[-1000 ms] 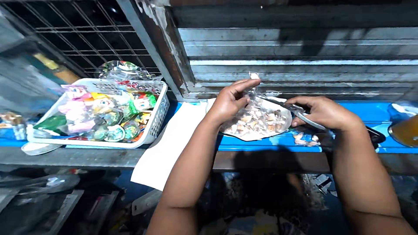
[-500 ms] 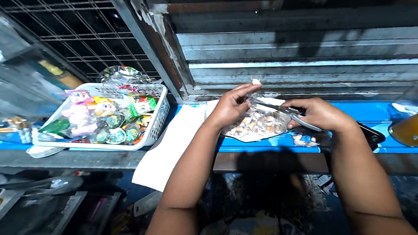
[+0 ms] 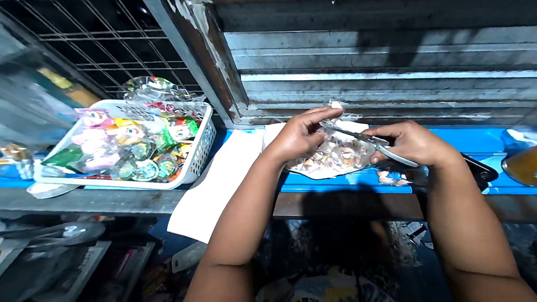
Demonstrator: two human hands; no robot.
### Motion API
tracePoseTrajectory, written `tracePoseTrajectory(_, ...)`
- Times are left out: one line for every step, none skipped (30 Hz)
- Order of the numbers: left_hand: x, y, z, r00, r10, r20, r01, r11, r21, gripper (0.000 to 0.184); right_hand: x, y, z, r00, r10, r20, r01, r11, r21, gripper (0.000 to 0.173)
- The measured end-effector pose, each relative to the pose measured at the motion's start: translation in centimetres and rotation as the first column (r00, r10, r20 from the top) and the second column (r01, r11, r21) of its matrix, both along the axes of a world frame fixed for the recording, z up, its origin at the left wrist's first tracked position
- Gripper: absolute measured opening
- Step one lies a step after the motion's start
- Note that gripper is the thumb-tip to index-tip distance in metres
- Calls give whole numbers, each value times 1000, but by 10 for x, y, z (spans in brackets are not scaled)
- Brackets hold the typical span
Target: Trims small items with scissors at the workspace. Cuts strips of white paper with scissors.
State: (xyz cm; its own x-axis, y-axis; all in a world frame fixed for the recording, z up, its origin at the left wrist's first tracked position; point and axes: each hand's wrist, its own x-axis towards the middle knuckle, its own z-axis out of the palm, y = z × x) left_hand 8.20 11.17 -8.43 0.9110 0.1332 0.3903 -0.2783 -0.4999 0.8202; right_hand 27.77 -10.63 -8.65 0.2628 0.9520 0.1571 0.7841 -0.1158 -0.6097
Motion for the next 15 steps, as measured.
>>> tracePoseTrajectory(0,0,0,1000,-1,-4,1,1000,2,51,0,0,0,1000,-2,4,2,1000,0,55)
tracePoseTrajectory(0,0,0,1000,-1,-6,1,1000,4,51,-1,0,0,1000,-4,1,4,1000,0,55)
tracePoseTrajectory(0,-1,0,1000,-1,-5,1,1000,6,51,-1,0,0,1000,-5,3,5,1000,2,54)
tracePoseTrajectory(0,-1,1,1000,-2,-7,2,1000,5,51,-1,1,0,1000,-1,12,1,1000,7,54)
tracePoseTrajectory(0,-1,1,1000,-4,-11,4,1000,5,51,-1,1,-1,1000,4,25,-5,1000,18,53)
tracePoseTrajectory(0,-1,1,1000,-7,-11,7,1000,7,51,-1,1,-1,999,11,36,-12,1000,27,53)
tracePoseTrajectory(0,-1,1,1000,-13,-10,13,1000,5,51,-1,1,-1,999,17,44,-18,999,31,52)
tracePoseTrajectory(0,-1,1,1000,-17,-7,17,1000,6,51,-1,1,-1,999,20,46,-22,999,32,52)
tracePoseTrajectory(0,-2,1,1000,-16,-6,16,1000,10,51,-1,1,-1,999,22,48,-24,999,30,52)
tracePoseTrajectory(0,-2,1,1000,-12,-9,13,1000,17,51,-1,1,-1,998,25,53,-26,999,28,51)
tracePoseTrajectory(0,-2,1,1000,-9,-11,10,1000,21,51,-1,2,-1,998,26,57,-27,999,27,51)
tracePoseTrajectory(0,-2,1,1000,-9,-8,9,1000,19,50,-1,2,-1,998,25,59,-27,999,26,51)
tracePoseTrajectory(0,-2,1,1000,-10,-5,10,1000,15,50,-1,2,-1,998,24,59,-26,999,25,51)
tracePoseTrajectory(0,-2,0,1000,-10,-2,10,1000,11,50,-1,2,-2,998,23,61,-25,999,26,51)
tracePoseTrajectory(0,-2,0,1000,-13,-3,13,1000,8,50,-1,2,-2,998,22,63,-24,999,27,51)
